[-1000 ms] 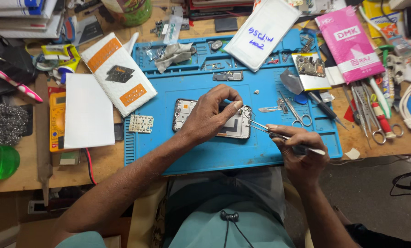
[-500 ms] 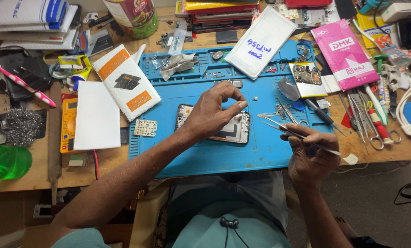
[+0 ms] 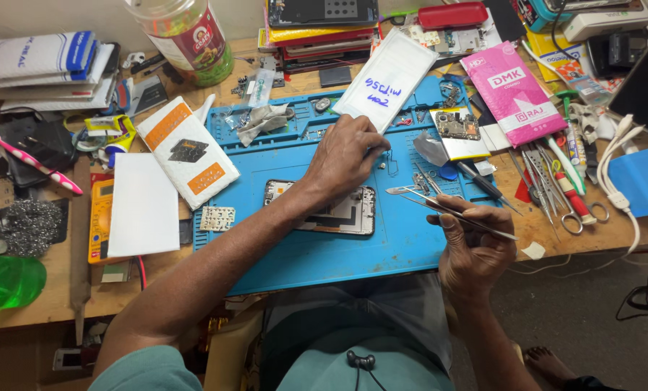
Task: The person works on a disassembled smartphone chassis on a blue mat, using tweezers to remove a small component and then applying adhesive from a tube to the frame. They handle a separate metal bracket and continue applying adhesive to the chassis.
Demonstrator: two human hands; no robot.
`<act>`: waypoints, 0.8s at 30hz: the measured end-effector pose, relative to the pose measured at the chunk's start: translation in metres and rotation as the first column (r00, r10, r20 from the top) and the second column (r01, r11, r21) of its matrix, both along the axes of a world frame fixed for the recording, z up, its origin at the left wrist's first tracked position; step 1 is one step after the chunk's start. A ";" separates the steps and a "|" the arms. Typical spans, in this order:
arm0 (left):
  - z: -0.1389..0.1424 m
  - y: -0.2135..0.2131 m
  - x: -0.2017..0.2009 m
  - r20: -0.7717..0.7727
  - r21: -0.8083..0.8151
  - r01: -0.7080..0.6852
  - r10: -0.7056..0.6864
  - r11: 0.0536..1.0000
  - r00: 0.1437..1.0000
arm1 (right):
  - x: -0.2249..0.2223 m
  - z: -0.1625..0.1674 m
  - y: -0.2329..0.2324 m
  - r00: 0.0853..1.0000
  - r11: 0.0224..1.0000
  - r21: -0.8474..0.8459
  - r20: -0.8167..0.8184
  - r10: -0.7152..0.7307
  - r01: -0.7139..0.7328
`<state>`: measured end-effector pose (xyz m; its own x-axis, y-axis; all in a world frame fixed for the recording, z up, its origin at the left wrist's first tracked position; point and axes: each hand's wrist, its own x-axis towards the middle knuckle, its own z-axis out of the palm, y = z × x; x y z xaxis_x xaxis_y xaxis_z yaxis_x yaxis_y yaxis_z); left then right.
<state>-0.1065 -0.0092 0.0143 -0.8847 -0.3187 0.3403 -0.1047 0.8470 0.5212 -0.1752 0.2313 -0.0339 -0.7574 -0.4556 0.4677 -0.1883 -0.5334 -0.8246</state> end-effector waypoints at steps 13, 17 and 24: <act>0.006 -0.015 -0.008 -0.135 -0.220 -0.008 -0.023 0.976 0.991 | 0.002 0.005 -0.003 0.998 1.000 0.029 0.061 0.008 -0.010; 0.008 -0.020 -0.010 -0.089 -0.069 -0.032 0.026 0.997 0.996 | 0.001 0.006 -0.004 0.999 0.999 0.044 0.050 -0.006 0.003; 0.008 -0.037 -0.007 -0.003 0.073 -0.022 0.023 0.997 1.000 | 0.005 0.011 -0.003 0.998 0.998 0.058 0.056 -0.014 0.011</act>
<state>-0.1135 -0.0461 0.0218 -0.8756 -0.3626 0.3190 -0.1208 0.8040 0.5823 -0.1707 0.2282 -0.0226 -0.7878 -0.4705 0.3975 -0.1473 -0.4828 -0.8632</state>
